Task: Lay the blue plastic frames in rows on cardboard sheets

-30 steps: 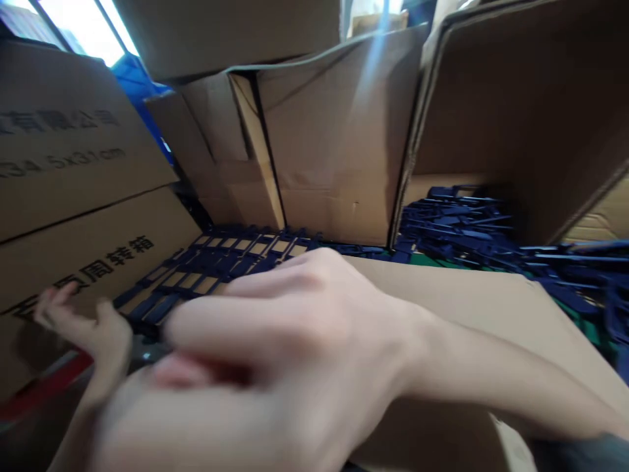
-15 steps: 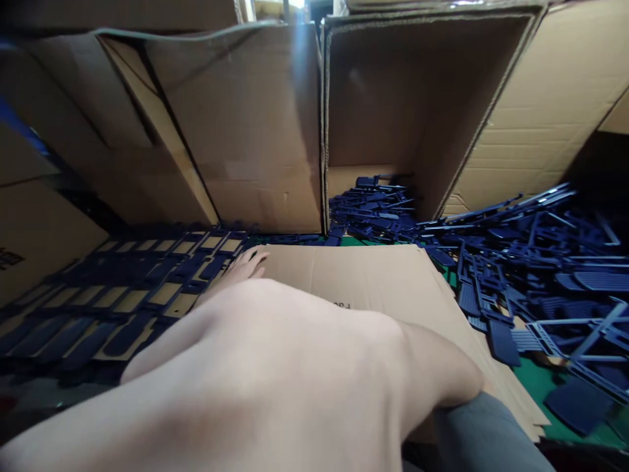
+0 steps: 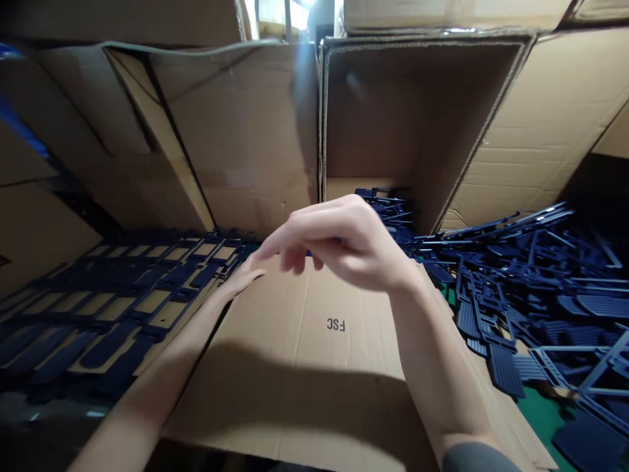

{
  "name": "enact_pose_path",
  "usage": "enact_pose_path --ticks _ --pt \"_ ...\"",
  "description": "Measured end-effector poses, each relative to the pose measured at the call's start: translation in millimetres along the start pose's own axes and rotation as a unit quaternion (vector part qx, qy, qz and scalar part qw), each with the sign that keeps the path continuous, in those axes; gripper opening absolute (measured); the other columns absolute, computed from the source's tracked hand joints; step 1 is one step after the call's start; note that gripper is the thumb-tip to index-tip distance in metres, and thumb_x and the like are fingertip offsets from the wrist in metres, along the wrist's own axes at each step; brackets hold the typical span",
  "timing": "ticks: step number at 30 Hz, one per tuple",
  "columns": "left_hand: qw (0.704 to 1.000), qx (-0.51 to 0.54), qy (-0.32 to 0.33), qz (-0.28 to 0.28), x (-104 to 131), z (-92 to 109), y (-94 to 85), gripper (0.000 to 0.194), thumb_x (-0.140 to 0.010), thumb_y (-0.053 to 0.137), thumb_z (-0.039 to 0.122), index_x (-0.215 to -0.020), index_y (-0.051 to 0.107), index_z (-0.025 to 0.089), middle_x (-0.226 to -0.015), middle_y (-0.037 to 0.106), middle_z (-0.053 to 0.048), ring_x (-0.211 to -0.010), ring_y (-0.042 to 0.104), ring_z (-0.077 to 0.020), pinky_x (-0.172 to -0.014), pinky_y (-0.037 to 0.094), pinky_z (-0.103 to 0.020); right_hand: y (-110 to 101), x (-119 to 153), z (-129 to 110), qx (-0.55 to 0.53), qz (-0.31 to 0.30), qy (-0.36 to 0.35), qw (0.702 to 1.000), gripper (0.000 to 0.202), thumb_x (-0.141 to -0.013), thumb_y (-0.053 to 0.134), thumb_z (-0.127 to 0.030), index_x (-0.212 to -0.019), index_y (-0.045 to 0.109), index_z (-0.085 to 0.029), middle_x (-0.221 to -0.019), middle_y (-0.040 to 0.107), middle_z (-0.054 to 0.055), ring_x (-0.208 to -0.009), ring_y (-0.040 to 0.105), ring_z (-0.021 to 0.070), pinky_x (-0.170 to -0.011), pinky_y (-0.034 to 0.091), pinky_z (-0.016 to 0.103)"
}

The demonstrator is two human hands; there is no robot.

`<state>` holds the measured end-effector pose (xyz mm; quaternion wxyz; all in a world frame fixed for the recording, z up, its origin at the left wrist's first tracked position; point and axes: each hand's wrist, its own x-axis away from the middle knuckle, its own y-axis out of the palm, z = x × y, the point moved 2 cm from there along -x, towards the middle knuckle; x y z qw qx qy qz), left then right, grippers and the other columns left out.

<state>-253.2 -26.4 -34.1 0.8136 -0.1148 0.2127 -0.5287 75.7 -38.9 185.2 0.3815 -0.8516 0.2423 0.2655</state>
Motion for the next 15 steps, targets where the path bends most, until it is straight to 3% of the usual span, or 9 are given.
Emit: enact_pose_path --ticks 1,5,8,11,15 --pt "1.000 0.020 -0.011 -0.006 -1.6 -1.8 1.0 0.065 -0.065 0.060 0.019 -0.130 0.051 0.019 -0.141 0.046 -0.011 -0.134 0.038 -0.0292 -0.111 0.028 -0.043 4.8 -4.8 20.3 0.002 -0.001 0.022 1.000 0.030 -0.086 0.043 -0.019 -0.091 0.072 -0.019 -0.072 0.068 0.002 -0.065 0.065 0.0132 -0.053 0.050 0.023" --pt "0.996 0.078 -0.035 -0.005 0.4 -4.4 1.3 0.067 -0.061 0.058 0.020 -0.128 0.054 0.019 -0.141 0.047 -0.009 -0.135 0.036 -0.0277 -0.111 0.029 -0.040 21.3 -8.6 123.5 0.050 -0.030 0.215 0.975 0.034 -0.083 0.037 -0.015 -0.100 0.067 -0.014 -0.078 0.070 0.005 -0.066 0.066 0.0131 -0.050 0.048 0.020" --pt "0.993 0.110 -0.035 -0.001 7.0 -4.5 -2.0 0.064 -0.061 0.058 0.023 -0.125 0.057 0.019 -0.140 0.048 -0.007 -0.135 0.036 -0.0277 -0.112 0.029 -0.039 34.3 1.6 185.3 0.240 -0.077 0.292 0.922 0.036 -0.082 0.039 -0.011 -0.100 0.068 -0.020 -0.085 0.072 0.002 -0.076 0.066 0.0125 -0.065 0.050 0.020" --pt "0.990 0.137 -0.036 -0.006 12.9 -5.0 -6.0 0.063 -0.064 0.057 0.028 -0.126 0.057 0.018 -0.140 0.049 -0.007 -0.133 0.040 -0.0288 -0.110 0.032 -0.040 46.6 16.4 218.7 0.304 -0.076 0.324 0.893 0.029 -0.080 0.048 -0.015 -0.095 0.071 -0.024 -0.094 0.072 0.003 -0.088 0.066 0.0186 -0.075 0.049 0.026" --pt "0.987 0.156 -0.041 -0.014 15.8 -5.2 -8.9 0.064 -0.065 0.058 0.032 -0.128 0.055 0.021 -0.141 0.048 -0.006 -0.133 0.039 -0.0292 -0.110 0.032 -0.041 51.5 37.0 242.8 0.342 -0.051 0.377 0.859 0.026 -0.081 0.051 -0.021 -0.098 0.071 -0.026 -0.103 0.070 0.006 -0.096 0.063 0.0250 -0.080 0.048 0.032"
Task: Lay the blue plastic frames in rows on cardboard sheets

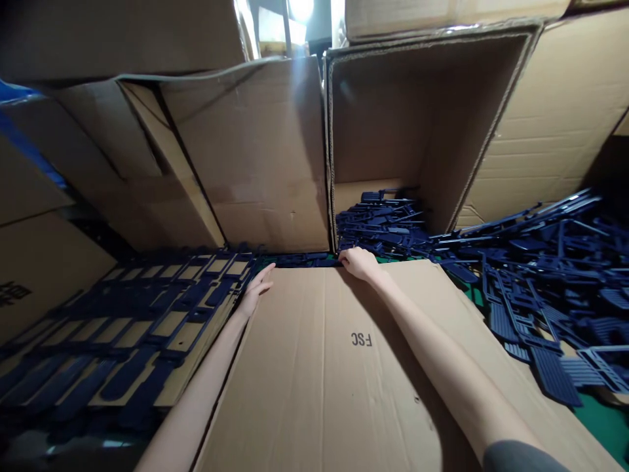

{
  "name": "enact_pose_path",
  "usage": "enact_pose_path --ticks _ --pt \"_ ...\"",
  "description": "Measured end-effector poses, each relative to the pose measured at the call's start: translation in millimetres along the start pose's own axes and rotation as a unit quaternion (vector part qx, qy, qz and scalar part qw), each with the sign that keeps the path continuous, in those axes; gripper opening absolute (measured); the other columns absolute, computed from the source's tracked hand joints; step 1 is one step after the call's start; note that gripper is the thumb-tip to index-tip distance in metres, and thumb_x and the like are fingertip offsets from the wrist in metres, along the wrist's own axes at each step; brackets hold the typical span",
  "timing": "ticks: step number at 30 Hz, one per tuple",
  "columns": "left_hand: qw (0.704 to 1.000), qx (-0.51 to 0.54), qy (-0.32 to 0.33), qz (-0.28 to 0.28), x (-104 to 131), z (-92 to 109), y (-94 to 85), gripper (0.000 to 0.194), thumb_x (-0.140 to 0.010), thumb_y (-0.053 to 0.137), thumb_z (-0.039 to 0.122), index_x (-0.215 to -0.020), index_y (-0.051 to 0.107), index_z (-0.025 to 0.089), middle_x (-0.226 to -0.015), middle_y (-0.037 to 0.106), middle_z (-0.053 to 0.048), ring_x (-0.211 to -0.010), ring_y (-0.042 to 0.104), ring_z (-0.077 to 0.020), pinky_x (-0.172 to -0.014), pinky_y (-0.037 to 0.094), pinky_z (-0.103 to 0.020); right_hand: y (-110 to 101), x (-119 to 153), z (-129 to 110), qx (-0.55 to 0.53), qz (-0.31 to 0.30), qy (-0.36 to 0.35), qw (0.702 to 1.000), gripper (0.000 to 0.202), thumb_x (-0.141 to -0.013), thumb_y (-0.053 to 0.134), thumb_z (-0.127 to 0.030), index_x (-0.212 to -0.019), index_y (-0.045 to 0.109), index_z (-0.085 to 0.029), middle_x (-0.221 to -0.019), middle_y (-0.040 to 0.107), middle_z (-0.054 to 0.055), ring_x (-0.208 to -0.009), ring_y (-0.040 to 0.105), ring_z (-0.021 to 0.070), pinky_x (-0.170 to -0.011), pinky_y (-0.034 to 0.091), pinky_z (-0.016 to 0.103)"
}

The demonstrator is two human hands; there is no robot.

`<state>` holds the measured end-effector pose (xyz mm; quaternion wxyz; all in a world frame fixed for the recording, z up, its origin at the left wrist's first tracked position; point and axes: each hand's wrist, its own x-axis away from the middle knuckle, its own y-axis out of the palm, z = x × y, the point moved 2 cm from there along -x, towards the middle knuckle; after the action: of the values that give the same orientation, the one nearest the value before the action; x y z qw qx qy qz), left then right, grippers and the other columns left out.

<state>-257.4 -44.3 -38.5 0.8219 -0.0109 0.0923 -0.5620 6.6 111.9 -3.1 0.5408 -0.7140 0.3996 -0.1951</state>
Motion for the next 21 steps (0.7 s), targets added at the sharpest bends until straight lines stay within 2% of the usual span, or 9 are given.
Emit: enact_pose_path --ticks 4,6,10,14,17,21 --pt "1.000 0.005 -0.003 -0.006 -0.7 0.7 -1.0 0.060 -0.067 0.060 0.032 -0.126 0.057 0.022 -0.142 0.047 -0.005 -0.136 0.035 -0.0287 -0.110 0.032 -0.040 14.2 -5.0 18.1 -0.018 -0.016 0.025 0.999 0.036 -0.088 0.046 -0.032 -0.121 0.060 -0.030 -0.107 0.069 0.005 -0.098 0.063 0.0246 -0.082 0.047 0.033" --pt "1.000 0.009 -0.001 -0.010 -1.5 0.0 -1.1 0.060 -0.067 0.061 0.032 -0.126 0.057 0.021 -0.141 0.048 -0.005 -0.135 0.036 -0.0283 -0.110 0.032 -0.039 19.4 -8.8 22.6 -0.042 -0.033 0.016 0.998 0.038 -0.091 0.043 -0.037 -0.124 0.059 -0.031 -0.112 0.068 0.004 -0.102 0.062 0.0252 -0.084 0.047 0.034" --pt "1.000 0.023 0.000 -0.002 -4.0 -5.0 -1.3 0.061 -0.066 0.062 0.031 -0.126 0.057 0.020 -0.136 0.053 -0.007 -0.131 0.042 -0.0295 -0.109 0.033 -0.041 24.2 -15.5 26.6 -0.103 -0.050 0.011 0.993 0.035 -0.089 0.047 -0.043 -0.115 0.065 -0.030 -0.113 0.068 0.004 -0.104 0.061 0.0256 -0.089 0.044 0.035" --pt "0.999 0.045 0.000 0.008 -7.4 -11.1 -2.7 0.061 -0.065 0.063 0.031 -0.124 0.058 0.018 -0.134 0.055 -0.008 -0.128 0.046 -0.0307 -0.108 0.034 -0.042 24.1 -19.7 30.7 -0.191 -0.056 0.039 0.979 0.029 -0.081 0.059 -0.039 -0.101 0.071 -0.022 -0.094 0.072 0.005 -0.092 0.063 0.0242 -0.085 0.047 0.034" --pt "0.999 0.052 -0.004 0.012 -9.1 -12.5 -4.4 0.061 -0.064 0.064 0.032 -0.124 0.058 0.017 -0.134 0.055 -0.009 -0.128 0.046 -0.0307 -0.108 0.034 -0.042 22.2 -21.6 33.5 -0.288 -0.063 0.056 0.954 0.022 -0.077 0.064 -0.035 -0.085 0.074 -0.017 -0.089 0.072 0.005 -0.089 0.064 0.0199 -0.083 0.048 0.029" --pt "0.998 0.050 -0.015 0.023 -8.3 -8.1 -4.9 0.063 -0.062 0.064 0.034 -0.122 0.060 0.016 -0.133 0.055 -0.009 -0.126 0.048 -0.0322 -0.107 0.036 -0.043 15.2 -21.9 38.3 -0.410 -0.033 0.097 0.906 0.022 -0.071 0.070 -0.031 -0.086 0.073 -0.015 -0.092 0.072 0.006 -0.085 0.064 0.0165 -0.083 0.049 0.028"
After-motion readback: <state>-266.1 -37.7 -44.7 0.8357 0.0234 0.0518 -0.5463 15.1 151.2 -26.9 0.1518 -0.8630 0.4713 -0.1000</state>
